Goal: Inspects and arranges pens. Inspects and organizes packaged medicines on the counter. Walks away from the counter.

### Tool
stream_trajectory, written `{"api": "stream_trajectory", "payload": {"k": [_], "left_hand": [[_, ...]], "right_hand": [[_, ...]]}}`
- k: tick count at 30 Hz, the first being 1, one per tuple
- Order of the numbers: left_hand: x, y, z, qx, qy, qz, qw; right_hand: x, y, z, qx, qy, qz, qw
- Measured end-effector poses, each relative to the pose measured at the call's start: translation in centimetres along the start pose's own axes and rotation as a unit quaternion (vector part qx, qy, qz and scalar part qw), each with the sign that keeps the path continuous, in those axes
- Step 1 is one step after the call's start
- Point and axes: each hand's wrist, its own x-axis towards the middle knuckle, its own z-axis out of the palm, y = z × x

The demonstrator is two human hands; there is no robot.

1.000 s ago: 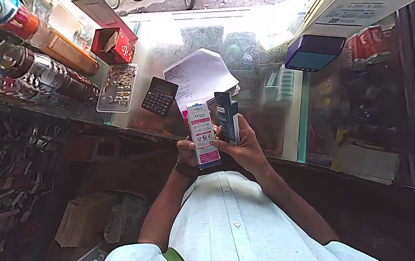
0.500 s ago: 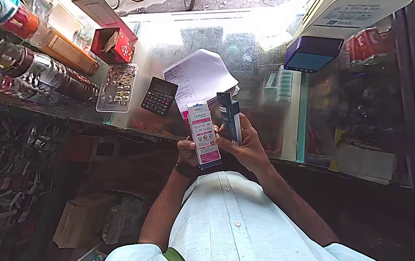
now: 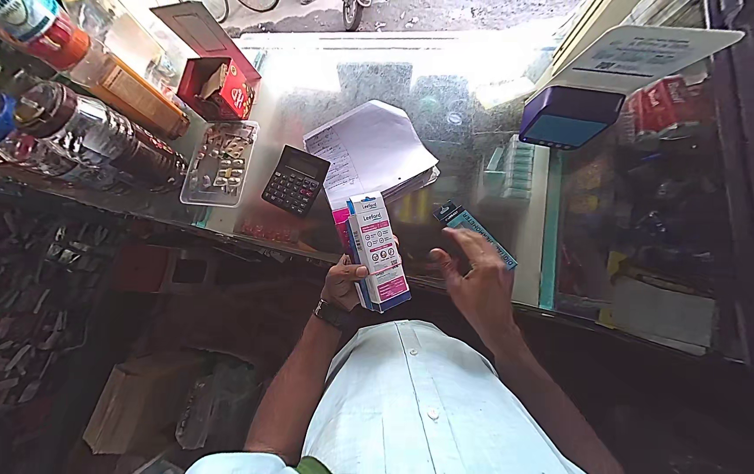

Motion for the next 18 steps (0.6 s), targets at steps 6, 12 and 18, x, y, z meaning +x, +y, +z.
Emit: {"api": "stream_trajectory", "payload": {"k": [6, 12, 18], "left_hand": [[1.4, 0.1, 4.4, 0.178, 0.119, -0.014, 0.977], [2.1, 2.4, 4.3, 0.197, 0.265, 0.064, 0.942], [1.3, 6.3, 3.3, 0.189, 0.271, 0.068, 0.941]], "right_hand": [[-0.8, -4.0, 1.2, 0.209, -0.158, -0.023, 0.965], [-1.5, -2.6, -0.9, 0.225, -0.241, 0.021, 0.944], [-2.0, -0.1, -2.1, 0.494, -0.339, 0.093, 0.795]]}}
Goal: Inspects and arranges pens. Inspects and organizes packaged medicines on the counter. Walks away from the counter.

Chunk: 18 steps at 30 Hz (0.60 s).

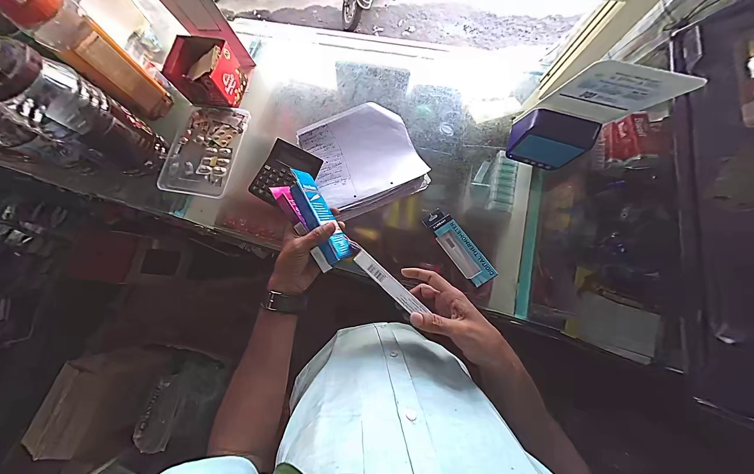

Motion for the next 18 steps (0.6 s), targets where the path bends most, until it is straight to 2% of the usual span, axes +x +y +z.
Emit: {"api": "stream_trajectory", "payload": {"k": [3, 5, 8, 10, 12, 18], "left_hand": [[0.4, -0.3, -0.4, -0.061, -0.032, -0.003, 0.998], [0.9, -0.2, -1.0, -0.109, -0.032, 0.001, 0.993], [1.7, 0.4, -1.6, -0.112, -0.039, 0.022, 0.993], [1.8, 0.8, -1.5, -0.081, -0.048, 0.023, 0.995], [1.6, 1.1, -1.1, -0.037, -0.076, 0.017, 0.996], [-0.7, -0.1, -0.9, 0.01, -0.252, -0.036, 0.967]], "right_hand": [[1.0, 0.5, -0.2, 0.089, -0.033, -0.019, 0.995], [1.5, 1.1, -0.2, 0.145, -0.083, -0.019, 0.986], [1.7, 1.6, 0.4, 0.267, -0.148, -0.006, 0.952], [1.9, 1.7, 1.4, 0.37, -0.132, -0.011, 0.92], [2.9, 1.8, 2.0, 0.417, -0.1, -0.045, 0.902], [5.9, 2.8, 2.7, 0.441, -0.056, -0.113, 0.888]]}}
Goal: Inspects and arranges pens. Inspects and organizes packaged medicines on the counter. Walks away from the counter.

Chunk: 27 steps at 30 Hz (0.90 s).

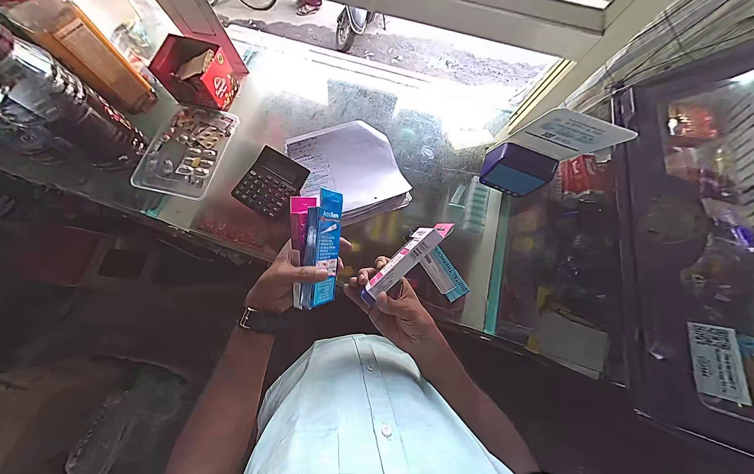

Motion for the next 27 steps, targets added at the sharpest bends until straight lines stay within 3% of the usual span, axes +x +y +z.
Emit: {"api": "stream_trajectory", "payload": {"k": [7, 14, 23, 27], "left_hand": [[-0.9, 0.1, 0.4, 0.0, -0.147, -0.019, 0.989], [-0.7, -0.2, 0.8, -0.017, -0.163, -0.043, 0.986], [-1.5, -0.8, 0.4, -0.011, -0.087, -0.05, 0.995], [-1.1, -0.5, 0.6, -0.008, -0.119, -0.043, 0.992]], "right_hand": [[0.4, 1.1, -0.8, 0.038, -0.005, -0.027, 0.999], [0.7, 1.4, -0.7, 0.028, 0.002, -0.054, 0.998], [0.6, 1.4, -1.1, 0.028, -0.02, -0.052, 0.998], [0.6, 1.4, -1.2, 0.033, -0.03, -0.051, 0.998]]}}
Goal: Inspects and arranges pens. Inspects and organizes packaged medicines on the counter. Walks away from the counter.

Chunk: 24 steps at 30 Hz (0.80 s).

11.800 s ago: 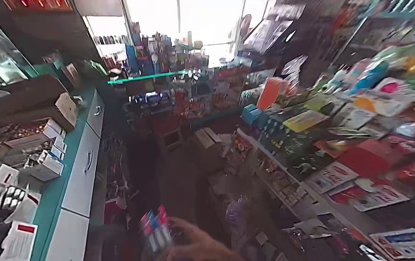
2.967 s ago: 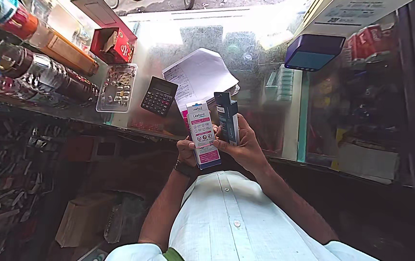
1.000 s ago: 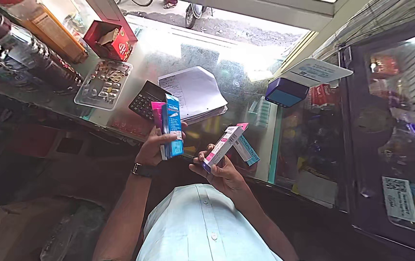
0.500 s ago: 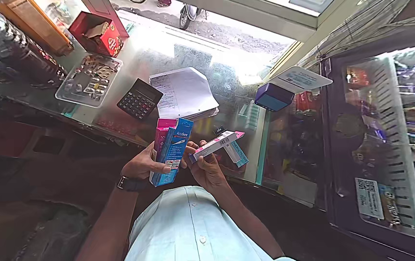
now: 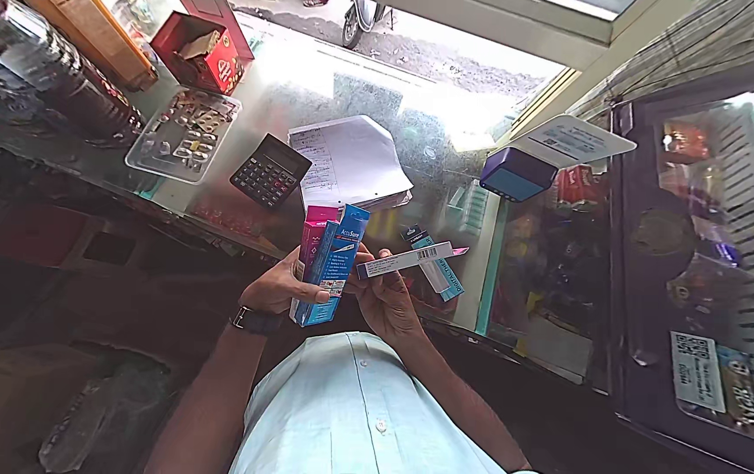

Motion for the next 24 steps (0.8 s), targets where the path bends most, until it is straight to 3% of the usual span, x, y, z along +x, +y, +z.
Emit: {"api": "stream_trajectory", "payload": {"k": [15, 18, 20, 24], "left_hand": [[-0.6, -0.1, -0.3, 0.008, 0.027, 0.001, 1.0], [0.0, -0.1, 0.1, 0.006, 0.025, 0.016, 1.0], [0.1, -0.3, 0.3, -0.009, 0.058, 0.042, 0.997], [-0.3, -1.2, 0.2, -0.109, 0.14, 0.068, 0.982]], "right_hand": [[0.2, 0.4, 0.1, 0.011, -0.011, 0.01, 1.0], [-0.2, -0.5, 0.6, -0.116, 0.09, -0.037, 0.988], [-0.3, -2.0, 1.4, -0.334, 0.186, -0.081, 0.92], [-0.9, -7.9, 1.7, -0.632, 0.246, -0.055, 0.733]]}}
